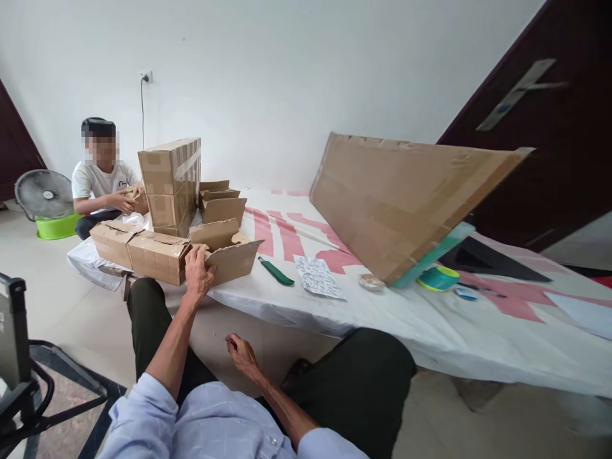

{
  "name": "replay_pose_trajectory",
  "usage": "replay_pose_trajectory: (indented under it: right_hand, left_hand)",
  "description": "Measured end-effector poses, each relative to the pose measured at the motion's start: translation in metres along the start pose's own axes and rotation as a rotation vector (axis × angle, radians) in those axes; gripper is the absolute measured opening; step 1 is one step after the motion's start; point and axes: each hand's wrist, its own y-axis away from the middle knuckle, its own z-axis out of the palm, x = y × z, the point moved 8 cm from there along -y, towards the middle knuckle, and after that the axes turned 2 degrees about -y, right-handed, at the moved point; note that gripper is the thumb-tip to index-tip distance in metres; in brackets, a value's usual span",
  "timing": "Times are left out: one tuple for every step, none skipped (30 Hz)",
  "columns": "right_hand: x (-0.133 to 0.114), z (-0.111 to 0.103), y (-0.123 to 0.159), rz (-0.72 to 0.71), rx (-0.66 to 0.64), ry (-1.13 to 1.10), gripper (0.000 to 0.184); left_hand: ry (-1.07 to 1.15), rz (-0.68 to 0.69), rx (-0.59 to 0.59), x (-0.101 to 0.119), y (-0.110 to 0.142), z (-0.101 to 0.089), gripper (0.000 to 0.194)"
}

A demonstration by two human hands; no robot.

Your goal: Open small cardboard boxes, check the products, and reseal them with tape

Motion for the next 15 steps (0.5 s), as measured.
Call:
replay_pose_trajectory:
  right_hand:
    - [-0.002,-0.001,0.0,0.001,0.009,-0.003,0.028]
    - [-0.003,-0.002,0.0,0.001,0.018,-0.007,0.028]
    - [-0.005,-0.003,0.0,0.001,0.028,-0.012,0.028]
    - [-0.006,-0.005,-0.001,0.0,0.038,-0.018,0.028]
    - [-0.008,-0.007,-0.002,-0.002,0.049,-0.025,0.028]
    - [-0.01,-0.01,-0.003,-0.004,0.061,-0.033,0.029]
    - [-0.012,-0.014,-0.005,-0.007,0.075,-0.04,0.03]
    - [-0.014,-0.018,-0.007,-0.011,0.091,-0.048,0.031]
    - [-0.016,-0.023,-0.009,-0.015,0.108,-0.055,0.032]
    - [-0.018,-0.029,-0.011,-0.019,0.126,-0.062,0.034]
    - [-0.021,-0.036,-0.013,-0.021,0.145,-0.068,0.035]
    - [-0.025,-0.043,-0.014,-0.024,0.161,-0.073,0.037]
    - [-0.03,-0.051,-0.015,-0.029,0.184,-0.08,0.038]
    - [-0.036,-0.061,-0.016,-0.041,0.217,-0.09,0.039]
    - [-0.044,-0.072,-0.015,-0.061,0.259,-0.103,0.039]
  left_hand:
    - [0.001,0.005,-0.001,-0.001,-0.005,0.004,0.055]
    - [0.007,0.008,0.004,-0.003,-0.006,0.007,0.046]
    - [0.015,0.011,0.011,-0.004,-0.005,0.009,0.038]
    - [0.022,0.016,0.019,-0.005,-0.002,0.011,0.032]
    - [0.028,0.019,0.027,-0.005,0.003,0.012,0.029]
    - [0.038,0.029,0.039,-0.005,0.009,0.012,0.026]
    - [0.051,0.043,0.054,-0.003,0.015,0.011,0.024]
    - [0.066,0.06,0.069,0.0,0.022,0.01,0.021]
    - [0.081,0.079,0.084,0.003,0.028,0.008,0.02]
    - [0.094,0.097,0.096,0.007,0.034,0.005,0.019]
    - [0.105,0.114,0.105,0.01,0.04,0.003,0.019]
    - [0.112,0.128,0.106,0.014,0.044,0.0,0.02]
    - [0.115,0.137,0.099,0.017,0.048,-0.002,0.02]
    - [0.117,0.146,0.089,0.019,0.05,-0.005,0.021]
    - [0.118,0.151,0.074,0.022,0.052,-0.007,0.02]
